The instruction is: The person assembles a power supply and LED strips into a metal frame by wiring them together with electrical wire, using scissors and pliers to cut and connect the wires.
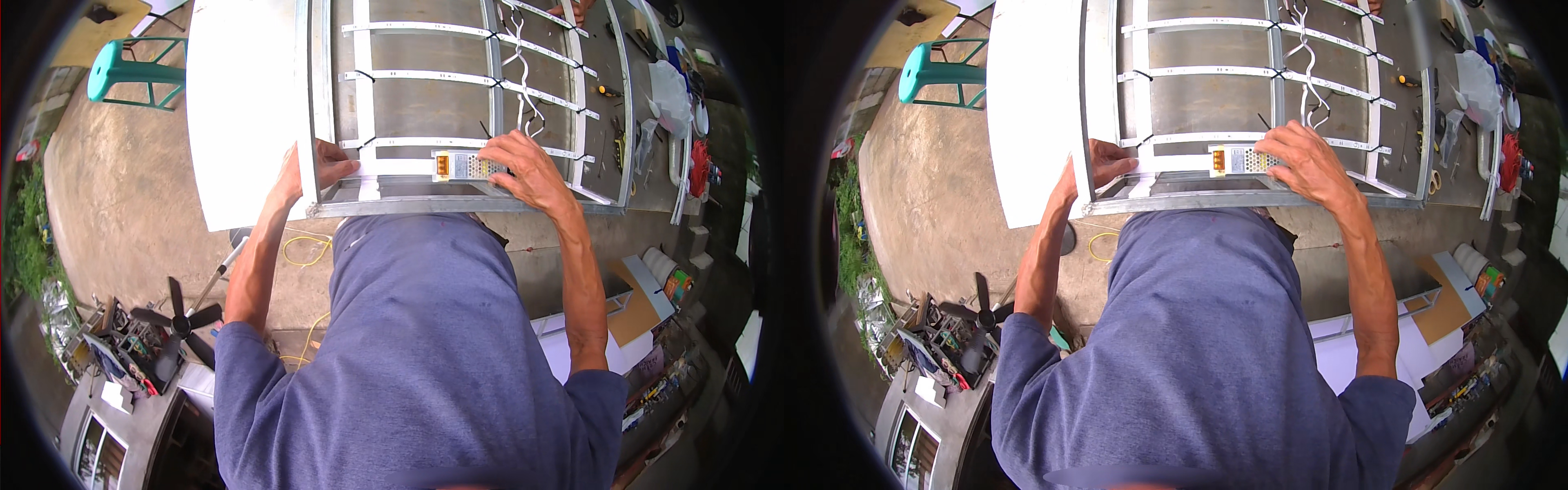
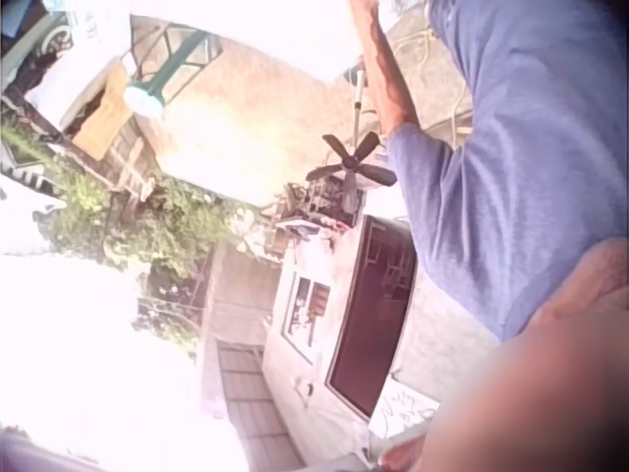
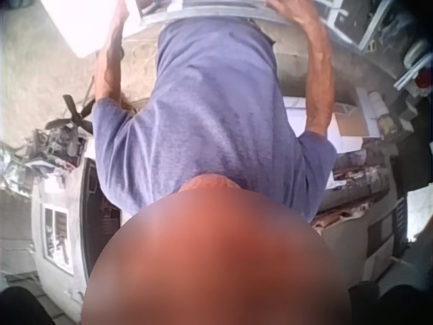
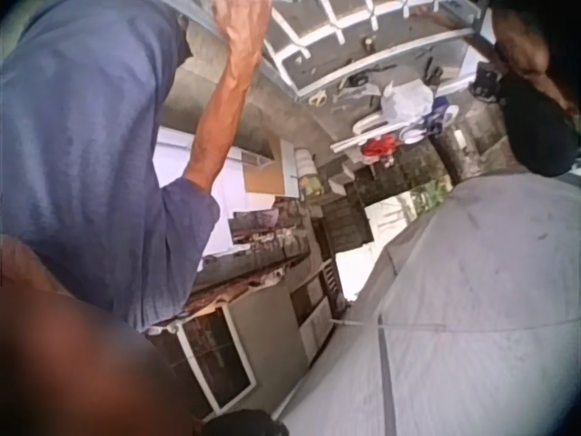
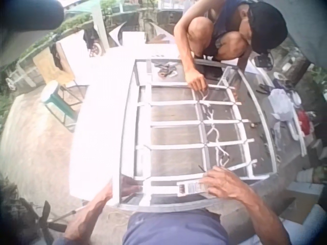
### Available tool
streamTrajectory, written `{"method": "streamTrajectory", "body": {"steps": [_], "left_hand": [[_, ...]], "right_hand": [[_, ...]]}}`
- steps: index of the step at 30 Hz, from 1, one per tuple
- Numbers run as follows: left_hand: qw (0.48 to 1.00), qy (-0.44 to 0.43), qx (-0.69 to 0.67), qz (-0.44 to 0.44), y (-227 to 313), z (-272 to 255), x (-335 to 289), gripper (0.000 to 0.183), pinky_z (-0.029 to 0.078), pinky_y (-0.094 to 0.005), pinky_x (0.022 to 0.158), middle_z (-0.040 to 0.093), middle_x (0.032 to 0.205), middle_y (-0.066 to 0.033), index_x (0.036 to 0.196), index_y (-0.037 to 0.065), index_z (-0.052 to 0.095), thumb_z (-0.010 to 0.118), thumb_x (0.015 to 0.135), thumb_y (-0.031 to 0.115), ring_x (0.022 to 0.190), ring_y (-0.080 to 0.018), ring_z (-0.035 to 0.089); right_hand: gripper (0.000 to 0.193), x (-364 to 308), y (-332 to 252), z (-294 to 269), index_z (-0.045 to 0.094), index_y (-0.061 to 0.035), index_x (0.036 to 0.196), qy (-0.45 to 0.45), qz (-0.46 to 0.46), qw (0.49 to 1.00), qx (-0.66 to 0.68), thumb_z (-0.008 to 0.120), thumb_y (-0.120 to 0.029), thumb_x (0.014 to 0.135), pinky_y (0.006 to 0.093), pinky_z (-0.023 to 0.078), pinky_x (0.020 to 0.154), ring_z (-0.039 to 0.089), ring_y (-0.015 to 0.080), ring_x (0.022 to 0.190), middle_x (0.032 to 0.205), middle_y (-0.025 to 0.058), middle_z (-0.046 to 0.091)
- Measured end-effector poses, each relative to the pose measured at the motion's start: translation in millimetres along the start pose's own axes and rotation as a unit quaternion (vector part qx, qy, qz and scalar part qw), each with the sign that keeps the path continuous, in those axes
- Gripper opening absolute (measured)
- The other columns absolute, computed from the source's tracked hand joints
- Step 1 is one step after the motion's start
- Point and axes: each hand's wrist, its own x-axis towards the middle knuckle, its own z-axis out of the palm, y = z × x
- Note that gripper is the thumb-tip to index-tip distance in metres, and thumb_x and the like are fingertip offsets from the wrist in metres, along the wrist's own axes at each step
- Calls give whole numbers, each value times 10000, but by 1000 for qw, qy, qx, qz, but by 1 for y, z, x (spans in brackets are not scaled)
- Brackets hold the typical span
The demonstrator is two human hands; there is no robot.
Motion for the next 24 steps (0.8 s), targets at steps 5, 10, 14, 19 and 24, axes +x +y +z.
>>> {"method": "streamTrajectory", "body": {"steps": [5, 10, 14, 19, 24], "left_hand": [[998, -13, 42, -38, 21, -4, -5, 393, 568, -357, 664, 740, 779, -177, 935, -27, 778, 760, 784, 334, 685, -218, 702], [999, 3, 32, -33, 10, 4, -3, 356, 550, -336, 658, 725, 706, -111, 913, 17, 792, 750, 778, 343, 640, -178, 681], [1000, 6, 3, -26, 2, 7, -3, 320, 547, -328, 634, 730, 725, -118, 930, 7, 788, 749, 796, 295, 622, -178, 673], [999, -16, 9, -29, 11, 3, 0, 326, 546, -330, 641, 733, 746, -129, 948, -20, 777, 754, 805, 271, 642, -173, 676], [998, -23, 19, -48, 31, -4, -5, 302, 554, -335, 679, 745, 800, -156, 952, -41, 767, 741, 833, 235, 670, -196, 691]], "right_hand": [[435, -2, 2, 2, 677, -64, 1155, 2, 0, 1000, 0, 788, -68, 735, 385, 471, 960, 567, 249, 1034, 1127, 62, 647], [353, -1, -5, -3, 694, -75, 1130, 20, 6, 1000, -1, 767, -111, 787, 374, 471, 929, 569, 227, 1025, 1091, 46, 649], [253, 5, -40, -15, 719, -69, 1071, 89, -11, 993, 72, 752, -123, 827, 377, 502, 876, 597, 223, 976, 1043, 56, 663], [194, 1, -110, -33, 730, -32, 1012, 141, -133, 906, 377, 743, -155, 863, 342, 536, 744, 673, 251, 877, 980, 107, 720], [208, 7, -201, -53, 672, 15, 799, 105, -247, 584, 766, 741, -158, 891, 319, 472, 537, 628, 187, 607, 731, 81, 680]]}}
